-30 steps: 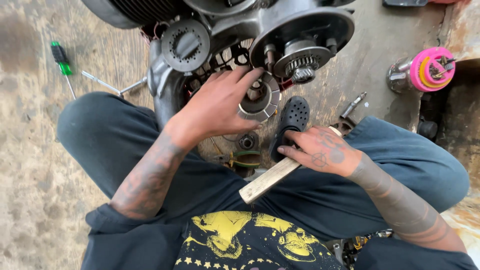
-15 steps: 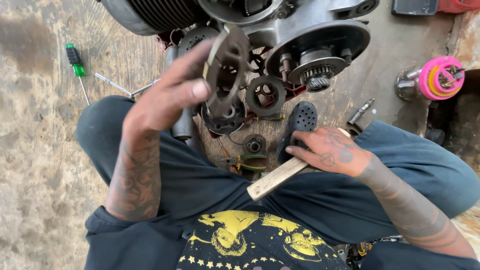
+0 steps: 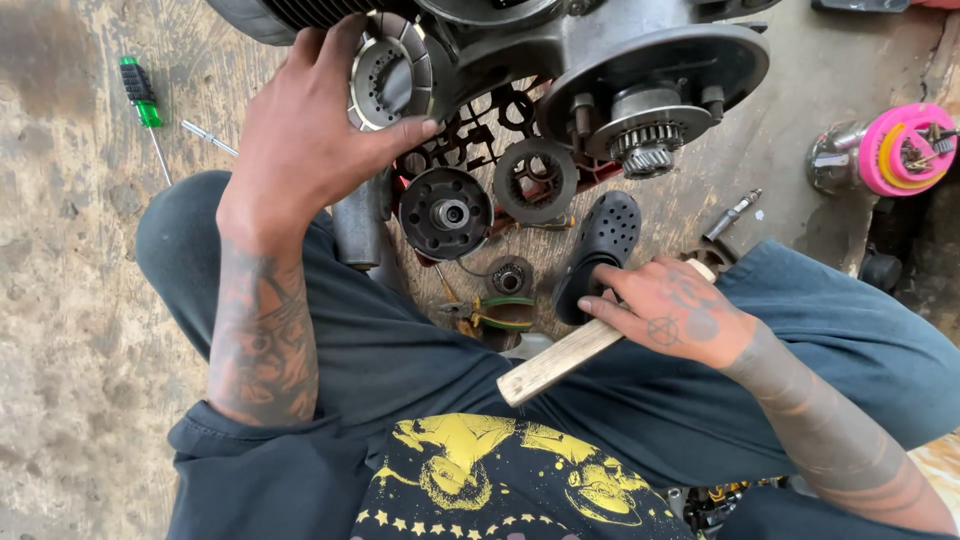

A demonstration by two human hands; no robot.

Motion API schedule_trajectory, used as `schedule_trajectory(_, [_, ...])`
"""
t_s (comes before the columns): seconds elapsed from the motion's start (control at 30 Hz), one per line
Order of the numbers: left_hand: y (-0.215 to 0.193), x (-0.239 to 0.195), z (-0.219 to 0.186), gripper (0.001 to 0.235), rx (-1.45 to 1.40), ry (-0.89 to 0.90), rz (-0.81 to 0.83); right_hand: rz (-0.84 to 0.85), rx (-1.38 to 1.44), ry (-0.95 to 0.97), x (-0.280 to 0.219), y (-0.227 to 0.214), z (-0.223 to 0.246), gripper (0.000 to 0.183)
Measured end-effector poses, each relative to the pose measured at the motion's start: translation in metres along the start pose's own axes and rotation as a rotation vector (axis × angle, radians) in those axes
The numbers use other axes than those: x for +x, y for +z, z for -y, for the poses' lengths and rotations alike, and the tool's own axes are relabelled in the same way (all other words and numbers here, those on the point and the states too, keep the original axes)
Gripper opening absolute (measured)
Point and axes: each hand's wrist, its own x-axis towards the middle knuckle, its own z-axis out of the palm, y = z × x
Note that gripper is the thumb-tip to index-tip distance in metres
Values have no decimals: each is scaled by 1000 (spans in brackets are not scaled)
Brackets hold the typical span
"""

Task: Cleaning a motorcycle engine component using a brush

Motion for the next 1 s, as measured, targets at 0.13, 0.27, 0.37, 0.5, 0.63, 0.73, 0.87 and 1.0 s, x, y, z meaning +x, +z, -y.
schedule_trajectory(0.13, [20,5,12,80,121,8,-30,64,87,30,-3,-8,1,32])
schedule_trajectory(0.27, [35,8,17,87,258,10,-62,10,56,1,-7,-4,-2,32])
schedule_trajectory(0.37, [41,9,16,92,315,19,-63,26,50,0,-8,-5,-2,31])
schedule_trajectory(0.5, [46,10,14,90,336,15,-95,-3,14,-19,-10,-2,-3,31])
schedule_trajectory(0.63, [48,10,12,92,307,-36,-45,15,18,-22,-10,-3,-3,33])
schedule_trajectory(0.73, [51,7,11,97,332,-51,-16,4,50,-8,-11,-4,-3,31])
schedule_trajectory(0.87, [52,5,9,90,342,-42,-26,-39,47,-44,-11,-1,-4,30])
schedule_trajectory(1.0, [56,7,14,88,333,-45,-30,-34,12,-25,-9,1,-3,31])
